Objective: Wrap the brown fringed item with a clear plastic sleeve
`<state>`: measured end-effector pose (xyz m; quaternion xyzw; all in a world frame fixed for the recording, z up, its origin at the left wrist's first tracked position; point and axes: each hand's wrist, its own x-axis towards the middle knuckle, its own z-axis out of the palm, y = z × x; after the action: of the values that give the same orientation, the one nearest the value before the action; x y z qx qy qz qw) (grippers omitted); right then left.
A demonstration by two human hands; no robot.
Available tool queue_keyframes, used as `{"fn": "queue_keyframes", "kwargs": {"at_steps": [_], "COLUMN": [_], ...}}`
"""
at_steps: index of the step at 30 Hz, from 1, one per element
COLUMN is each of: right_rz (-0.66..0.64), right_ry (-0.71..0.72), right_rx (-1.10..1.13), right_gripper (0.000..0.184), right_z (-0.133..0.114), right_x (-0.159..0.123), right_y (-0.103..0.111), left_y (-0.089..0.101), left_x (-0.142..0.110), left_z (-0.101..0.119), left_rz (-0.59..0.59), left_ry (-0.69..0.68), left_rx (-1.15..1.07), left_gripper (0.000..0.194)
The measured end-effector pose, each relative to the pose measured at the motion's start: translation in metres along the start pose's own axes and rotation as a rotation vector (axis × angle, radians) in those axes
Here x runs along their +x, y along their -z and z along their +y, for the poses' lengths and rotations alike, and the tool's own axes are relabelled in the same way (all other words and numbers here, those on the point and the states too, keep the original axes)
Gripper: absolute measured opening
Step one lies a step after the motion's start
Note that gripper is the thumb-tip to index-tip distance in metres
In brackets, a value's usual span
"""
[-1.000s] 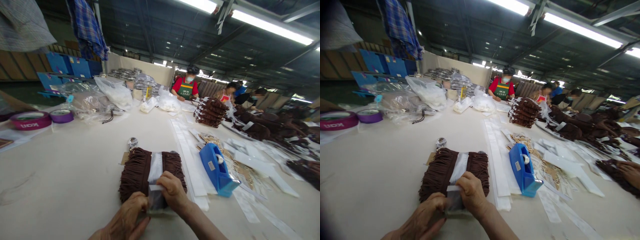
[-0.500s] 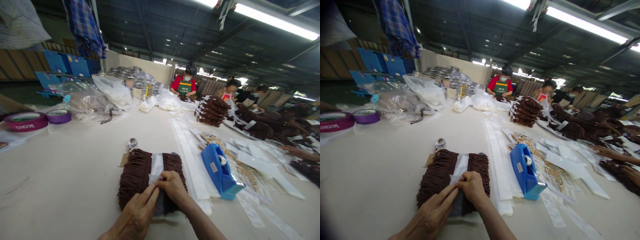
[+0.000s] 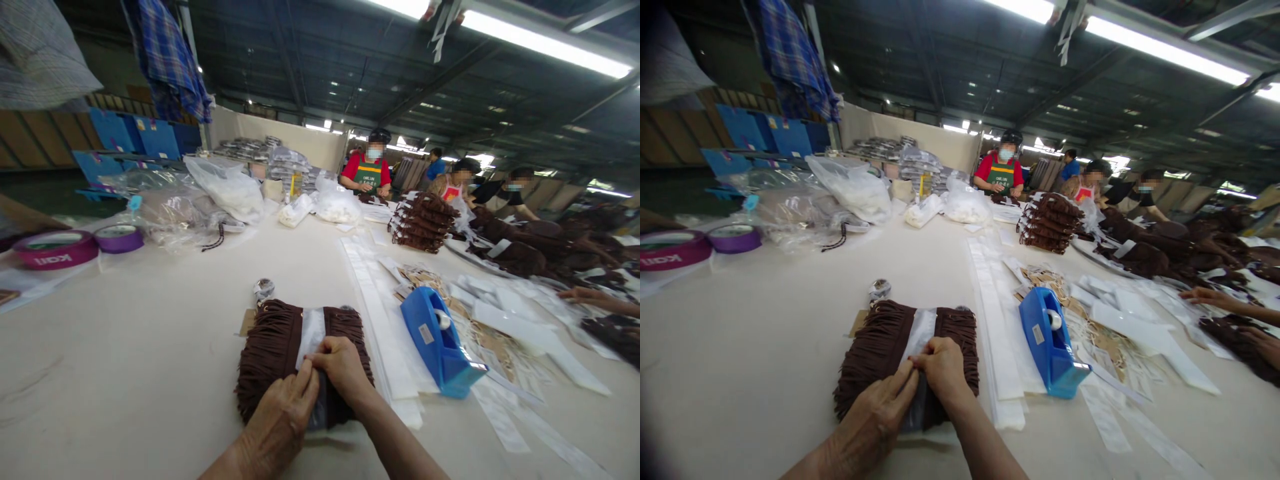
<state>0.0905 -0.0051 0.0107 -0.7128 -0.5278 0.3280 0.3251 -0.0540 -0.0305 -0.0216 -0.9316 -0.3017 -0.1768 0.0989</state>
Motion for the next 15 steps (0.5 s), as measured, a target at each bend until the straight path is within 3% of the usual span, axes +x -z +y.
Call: {"fn": "queue_keyframes", "kwargs": {"at_steps": [5,15], "right_rz": [0.032,0.047], "right_ry": [-0.02,-0.027], "right_rx": [0.005,0.107], "right_gripper": [0.02,0.018], "right_z": [-0.0051,0.0032], "right_x": [-0.0005,0.0017], "right_y": [-0.0011,-0.0086], "left_y": [-0.0011,-0.0065], "left_x": [-0.0011,-0.0011], "left_z": [0.0008,0.006], "left_rz": [-0.071,-0.075], "left_ry": [-0.016,0.011], "left_rx": [0.038,0.109], "left_gripper": [0.054,0.055]}}
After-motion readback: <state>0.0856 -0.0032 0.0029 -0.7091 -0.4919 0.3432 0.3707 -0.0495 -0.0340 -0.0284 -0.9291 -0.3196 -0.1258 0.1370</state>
